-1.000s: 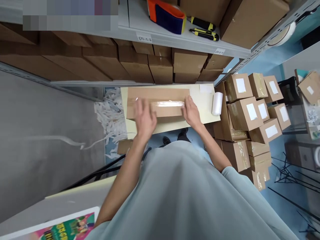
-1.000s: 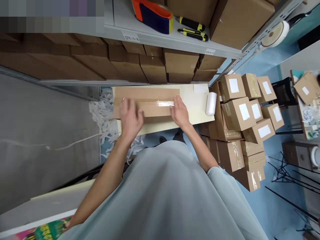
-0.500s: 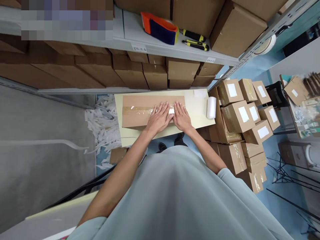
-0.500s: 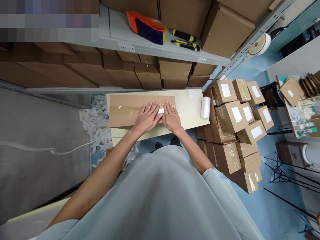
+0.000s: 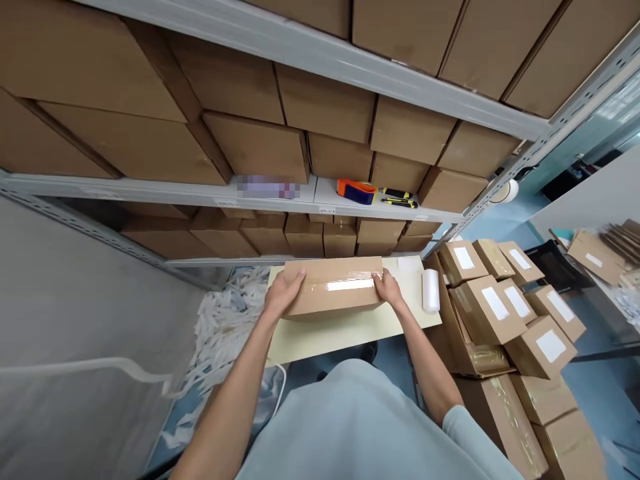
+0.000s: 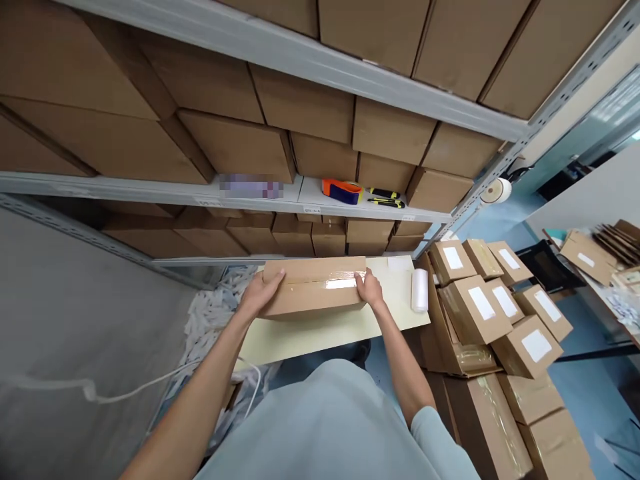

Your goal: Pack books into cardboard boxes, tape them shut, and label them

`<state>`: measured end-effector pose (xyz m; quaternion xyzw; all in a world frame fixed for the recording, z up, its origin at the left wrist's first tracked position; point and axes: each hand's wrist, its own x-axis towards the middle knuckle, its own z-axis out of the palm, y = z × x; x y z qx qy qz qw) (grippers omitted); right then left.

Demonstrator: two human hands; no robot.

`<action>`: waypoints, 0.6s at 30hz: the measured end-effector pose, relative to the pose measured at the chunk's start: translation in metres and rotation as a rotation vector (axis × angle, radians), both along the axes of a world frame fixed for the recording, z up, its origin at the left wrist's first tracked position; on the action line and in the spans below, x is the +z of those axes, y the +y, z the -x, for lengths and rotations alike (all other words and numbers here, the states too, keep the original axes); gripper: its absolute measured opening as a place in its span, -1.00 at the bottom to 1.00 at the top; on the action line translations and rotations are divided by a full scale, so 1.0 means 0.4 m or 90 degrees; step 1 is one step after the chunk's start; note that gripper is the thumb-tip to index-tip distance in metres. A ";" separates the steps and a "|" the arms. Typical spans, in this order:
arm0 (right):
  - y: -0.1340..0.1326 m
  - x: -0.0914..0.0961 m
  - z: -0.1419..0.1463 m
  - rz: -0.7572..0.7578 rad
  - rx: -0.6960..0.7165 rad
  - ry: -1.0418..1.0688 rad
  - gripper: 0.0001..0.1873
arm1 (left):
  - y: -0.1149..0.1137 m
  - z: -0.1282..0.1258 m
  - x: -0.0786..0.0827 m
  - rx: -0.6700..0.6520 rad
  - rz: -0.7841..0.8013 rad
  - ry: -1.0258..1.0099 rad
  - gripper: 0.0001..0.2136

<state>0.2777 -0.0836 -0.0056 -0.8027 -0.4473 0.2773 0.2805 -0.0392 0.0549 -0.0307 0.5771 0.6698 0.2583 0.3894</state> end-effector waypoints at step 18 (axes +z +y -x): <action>-0.259 -0.374 0.034 -0.076 -0.082 0.174 -0.63 | -0.272 0.025 -0.242 0.163 0.134 -0.193 -0.61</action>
